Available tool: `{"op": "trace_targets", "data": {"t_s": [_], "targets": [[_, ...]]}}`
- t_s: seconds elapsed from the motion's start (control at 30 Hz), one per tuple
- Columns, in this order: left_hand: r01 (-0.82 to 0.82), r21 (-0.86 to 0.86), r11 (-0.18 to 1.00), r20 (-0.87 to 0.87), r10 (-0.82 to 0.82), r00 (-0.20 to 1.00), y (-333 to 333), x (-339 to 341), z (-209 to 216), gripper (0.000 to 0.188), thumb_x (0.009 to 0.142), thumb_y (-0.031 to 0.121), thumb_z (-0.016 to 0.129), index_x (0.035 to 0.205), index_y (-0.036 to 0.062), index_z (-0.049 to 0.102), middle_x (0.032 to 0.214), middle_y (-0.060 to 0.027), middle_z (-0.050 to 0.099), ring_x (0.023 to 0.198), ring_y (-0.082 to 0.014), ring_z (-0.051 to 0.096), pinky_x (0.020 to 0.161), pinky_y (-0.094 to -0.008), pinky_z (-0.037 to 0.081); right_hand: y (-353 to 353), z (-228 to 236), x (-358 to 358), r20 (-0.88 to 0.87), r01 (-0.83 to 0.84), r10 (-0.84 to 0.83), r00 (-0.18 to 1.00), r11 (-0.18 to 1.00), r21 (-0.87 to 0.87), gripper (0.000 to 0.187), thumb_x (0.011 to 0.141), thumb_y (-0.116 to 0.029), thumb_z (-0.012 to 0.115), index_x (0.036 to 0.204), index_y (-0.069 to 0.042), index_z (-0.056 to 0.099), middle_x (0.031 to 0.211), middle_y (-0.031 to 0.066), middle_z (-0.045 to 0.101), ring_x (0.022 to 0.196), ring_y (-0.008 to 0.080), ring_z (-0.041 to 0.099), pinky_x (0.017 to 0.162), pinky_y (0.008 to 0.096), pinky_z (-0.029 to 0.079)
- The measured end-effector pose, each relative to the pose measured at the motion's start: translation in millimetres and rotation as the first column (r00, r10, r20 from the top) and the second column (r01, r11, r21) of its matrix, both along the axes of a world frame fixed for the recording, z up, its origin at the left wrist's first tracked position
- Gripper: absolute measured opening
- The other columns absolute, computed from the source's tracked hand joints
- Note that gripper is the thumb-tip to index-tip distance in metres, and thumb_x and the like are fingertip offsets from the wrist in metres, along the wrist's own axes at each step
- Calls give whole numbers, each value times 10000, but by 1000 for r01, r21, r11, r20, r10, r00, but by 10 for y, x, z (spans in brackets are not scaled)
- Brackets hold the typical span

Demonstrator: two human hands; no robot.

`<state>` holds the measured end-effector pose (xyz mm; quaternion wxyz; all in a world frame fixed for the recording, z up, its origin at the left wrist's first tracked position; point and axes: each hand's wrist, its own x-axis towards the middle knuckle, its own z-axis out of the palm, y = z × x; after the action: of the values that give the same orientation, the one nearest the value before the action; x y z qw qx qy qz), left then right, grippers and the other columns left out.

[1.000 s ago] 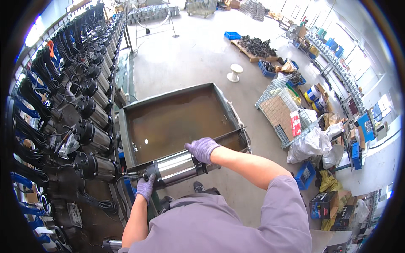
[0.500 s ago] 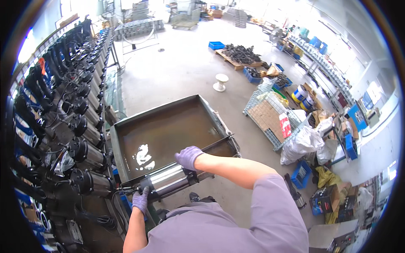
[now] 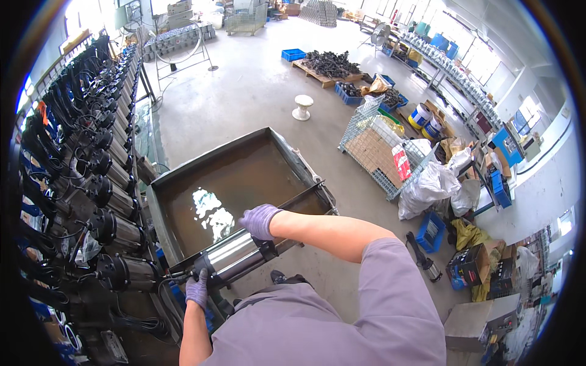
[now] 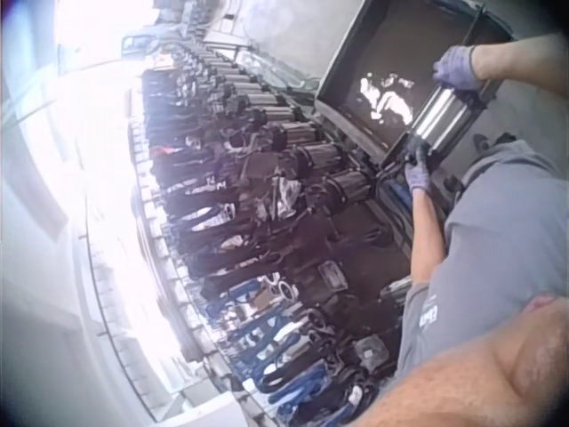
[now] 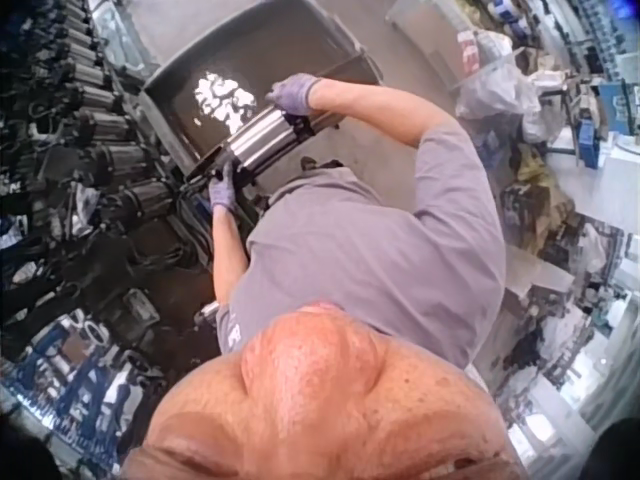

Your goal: Testing submersible water pumps by dipping them into a tank of water to check for functionality.

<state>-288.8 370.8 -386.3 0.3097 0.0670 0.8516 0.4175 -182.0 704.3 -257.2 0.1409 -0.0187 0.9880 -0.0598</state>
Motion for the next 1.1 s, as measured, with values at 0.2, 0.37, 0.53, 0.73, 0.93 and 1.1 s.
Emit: {"op": "trace_targets", "data": {"t_s": [0.2,0.37,0.53,0.73,0.93,1.1], "targets": [[-1,52,999,-11,1,1000,-3,18,-5,688,936,554,737,1253,-53,671,1134,-180,746,1018,-299,700,917,-405,531,-84,111,-82,225,214,-207,952,977,-7,253,944,-166,622,1153,-43,691,1145,216,714,1073,403,713,902,491,577],[4,-7,1000,-43,-4,999,-44,-12,-80,679,931,548,744,1256,-43,675,1145,-183,747,1037,-303,701,932,-406,524,-70,101,25,66,23,-28,997,997,74,283,929,-152,660,1182,-36,706,1116,212,749,1073,379,729,910,466,584],[1,48,999,-28,0,1000,34,30,47,692,924,558,747,1260,-42,675,1160,-191,743,1048,-316,697,943,-407,519,-19,7,-73,363,60,-70,929,997,40,322,908,-99,644,1220,-60,715,1096,216,756,1049,364,741,917,446,581],[4,-73,997,-76,-9,997,-79,16,-42,717,921,577,721,1267,-49,671,1192,-239,729,1123,-372,693,978,-430,508,-151,60,-58,210,295,-262,942,945,-145,274,898,-107,612,1129,-53,750,1077,211,754,1029,361,741,897,475,580],[26,-88,996,-50,-31,998,14,0,30,836,875,671,717,1256,-71,666,1208,-287,710,1183,-426,663,1003,-448,501,147,-101,49,-76,-285,288,955,958,41,236,974,-207,583,1074,-66,744,1015,171,755,1000,361,731,906,483,575],[7,-113,994,-33,-11,999,-64,-18,-171,937,828,743,717,1248,-92,659,1211,-303,703,1200,-424,657,1031,-447,502,-66,-160,-82,180,276,-254,950,955,-108,329,1024,-335,551,1160,-49,642,1017,250,737,1007,432,708,888,517,553]]}}
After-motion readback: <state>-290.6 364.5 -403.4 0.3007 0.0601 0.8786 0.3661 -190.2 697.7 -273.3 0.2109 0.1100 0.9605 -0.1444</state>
